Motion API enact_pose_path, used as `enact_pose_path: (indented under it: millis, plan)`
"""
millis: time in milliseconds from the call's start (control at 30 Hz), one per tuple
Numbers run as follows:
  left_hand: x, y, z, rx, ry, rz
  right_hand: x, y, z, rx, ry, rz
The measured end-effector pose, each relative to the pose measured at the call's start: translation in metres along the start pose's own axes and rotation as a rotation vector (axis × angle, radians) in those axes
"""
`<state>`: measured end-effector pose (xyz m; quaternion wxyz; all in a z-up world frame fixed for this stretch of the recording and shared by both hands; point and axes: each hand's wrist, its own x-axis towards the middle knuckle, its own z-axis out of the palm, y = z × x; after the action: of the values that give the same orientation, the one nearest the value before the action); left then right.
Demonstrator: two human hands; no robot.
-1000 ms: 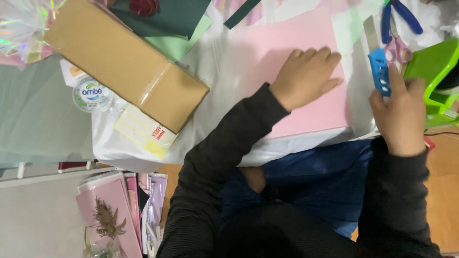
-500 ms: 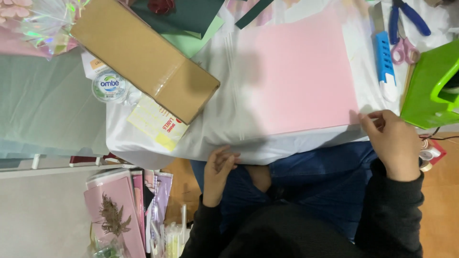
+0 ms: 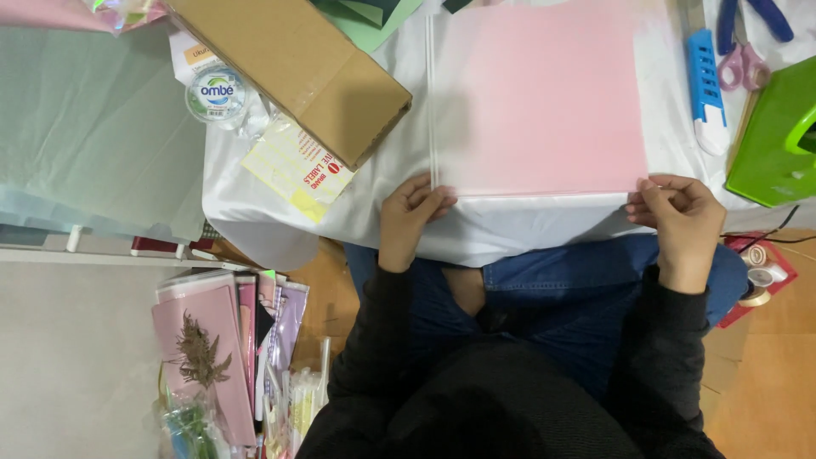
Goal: The person wraps a small cardboard box with pink paper, folds the edges, and secures the paper with tape. They then cut a sheet of pink paper with a utility knife and fold it on the table.
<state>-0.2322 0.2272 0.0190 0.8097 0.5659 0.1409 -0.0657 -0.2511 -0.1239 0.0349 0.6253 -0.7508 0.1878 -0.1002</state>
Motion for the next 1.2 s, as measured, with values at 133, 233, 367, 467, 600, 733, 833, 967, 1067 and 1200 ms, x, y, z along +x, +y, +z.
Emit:
enact_pose_path:
  millis: [133, 233, 367, 467, 600, 733, 833, 967, 1067, 1200]
  plan:
    - [-0.024, -0.005, -0.017, 0.048, 0.007, -0.031, -0.015, 0.006, -0.010, -0.006, -0.031, -0.022]
    - [-0.045, -0.002, -0.030, 0.081, 0.038, -0.061, -0.011, 0.001, -0.024, -0.354, -0.016, -0.269]
    - [-0.056, -0.005, -0.042, 0.137, 0.056, -0.057, 0.037, -0.050, -0.011, -0.946, -0.157, -0.911]
    - [-0.059, -0.008, -0.041, 0.123, 0.054, -0.058, 0.132, -0.011, 0.005, -1.265, -0.028, -1.131]
    - [-0.061, -0.008, -0.039, 0.107, 0.064, -0.051, 0.193, -0.003, 0.044, -1.219, -0.321, -0.999]
    - [-0.061, -0.008, -0.043, 0.113, 0.046, -0.084, 0.243, 0.005, 0.079, -1.348, -0.166, -1.145]
    - [-0.059, -0.014, -0.044, 0.100, 0.029, -0.082, 0.242, -0.031, 0.095, -1.133, -0.324, -1.025]
    - [-0.057, -0.005, -0.042, 0.146, 0.050, -0.122, 0.196, -0.089, 0.073, -0.859, -0.270, -0.878]
    - [-0.041, -0.023, -0.059, 0.176, 0.109, -0.033, 0.177, -0.057, 0.025, -1.003, -0.111, -1.022]
    - [-0.033, 0.000, -0.043, 0.177, 0.149, -0.036, 0.091, -0.057, 0.037, -0.920, -0.302, -1.115]
